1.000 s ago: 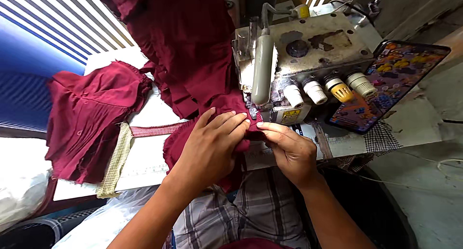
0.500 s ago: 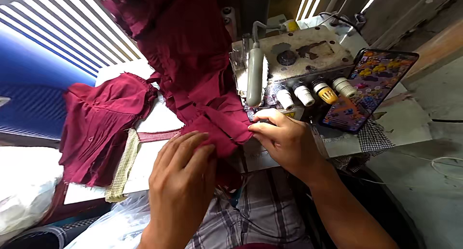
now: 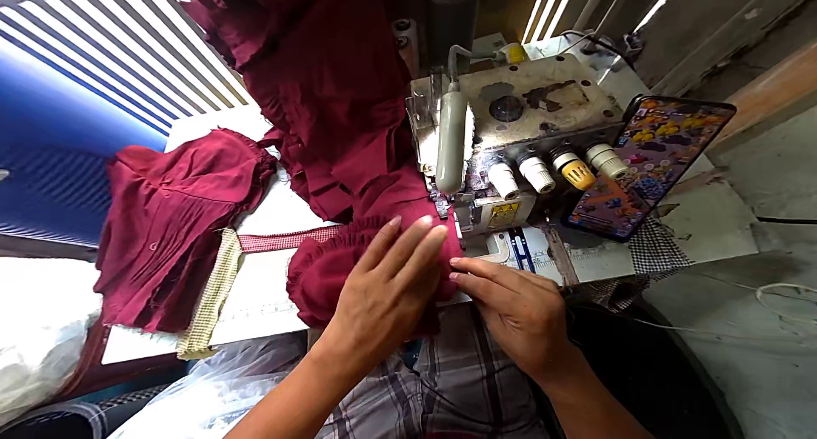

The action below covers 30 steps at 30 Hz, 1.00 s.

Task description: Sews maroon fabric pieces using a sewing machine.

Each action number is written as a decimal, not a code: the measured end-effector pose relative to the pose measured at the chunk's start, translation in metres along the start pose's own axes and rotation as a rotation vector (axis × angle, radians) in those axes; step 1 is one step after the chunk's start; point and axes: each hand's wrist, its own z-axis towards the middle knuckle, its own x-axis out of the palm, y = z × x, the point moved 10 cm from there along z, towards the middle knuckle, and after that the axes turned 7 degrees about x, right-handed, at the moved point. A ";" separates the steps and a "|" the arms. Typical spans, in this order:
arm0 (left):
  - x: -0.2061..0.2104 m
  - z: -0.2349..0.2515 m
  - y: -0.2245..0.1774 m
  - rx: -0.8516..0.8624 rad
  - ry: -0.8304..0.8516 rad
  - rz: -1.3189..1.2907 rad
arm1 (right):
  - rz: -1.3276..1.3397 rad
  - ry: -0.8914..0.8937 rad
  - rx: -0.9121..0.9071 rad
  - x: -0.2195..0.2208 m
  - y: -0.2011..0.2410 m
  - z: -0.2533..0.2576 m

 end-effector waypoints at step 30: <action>0.023 0.009 0.011 -0.124 0.105 -0.002 | 0.003 -0.133 0.059 0.009 -0.031 0.019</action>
